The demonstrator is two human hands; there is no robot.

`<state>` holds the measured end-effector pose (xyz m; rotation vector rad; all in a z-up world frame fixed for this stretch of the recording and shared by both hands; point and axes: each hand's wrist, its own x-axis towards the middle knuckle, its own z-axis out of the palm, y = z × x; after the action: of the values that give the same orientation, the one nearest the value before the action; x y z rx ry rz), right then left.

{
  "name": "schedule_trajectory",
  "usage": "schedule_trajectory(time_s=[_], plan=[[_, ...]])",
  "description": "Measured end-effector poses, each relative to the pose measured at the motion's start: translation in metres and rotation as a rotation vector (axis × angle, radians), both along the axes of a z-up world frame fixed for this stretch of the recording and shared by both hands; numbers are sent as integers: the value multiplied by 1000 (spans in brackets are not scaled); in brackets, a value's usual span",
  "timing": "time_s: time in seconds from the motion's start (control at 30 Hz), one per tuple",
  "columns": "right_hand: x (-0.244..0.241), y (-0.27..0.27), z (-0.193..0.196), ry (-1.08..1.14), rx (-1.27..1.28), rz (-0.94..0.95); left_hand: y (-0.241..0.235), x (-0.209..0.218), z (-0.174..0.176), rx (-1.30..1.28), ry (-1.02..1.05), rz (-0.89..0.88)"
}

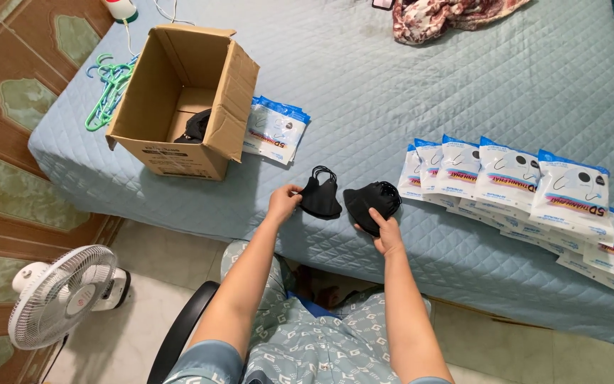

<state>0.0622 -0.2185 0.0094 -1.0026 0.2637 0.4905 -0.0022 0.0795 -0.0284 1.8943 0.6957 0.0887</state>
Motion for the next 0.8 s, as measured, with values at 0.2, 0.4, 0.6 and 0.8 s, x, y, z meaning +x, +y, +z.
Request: schedule_trajectory(time_s=[0.2, 0.4, 0.6, 0.8], plan=[[0, 1, -1, 1, -58, 68, 9, 10, -13, -33, 31, -51], [5, -3, -11, -6, -54, 97, 13, 5, 7, -74, 24, -97], [6, -2, -11, -11, -74, 116, 2, 12, 10, 408, 120, -191], [5, -1, -11, -15, -103, 95, -11, -13, 21, 557, -84, -337]])
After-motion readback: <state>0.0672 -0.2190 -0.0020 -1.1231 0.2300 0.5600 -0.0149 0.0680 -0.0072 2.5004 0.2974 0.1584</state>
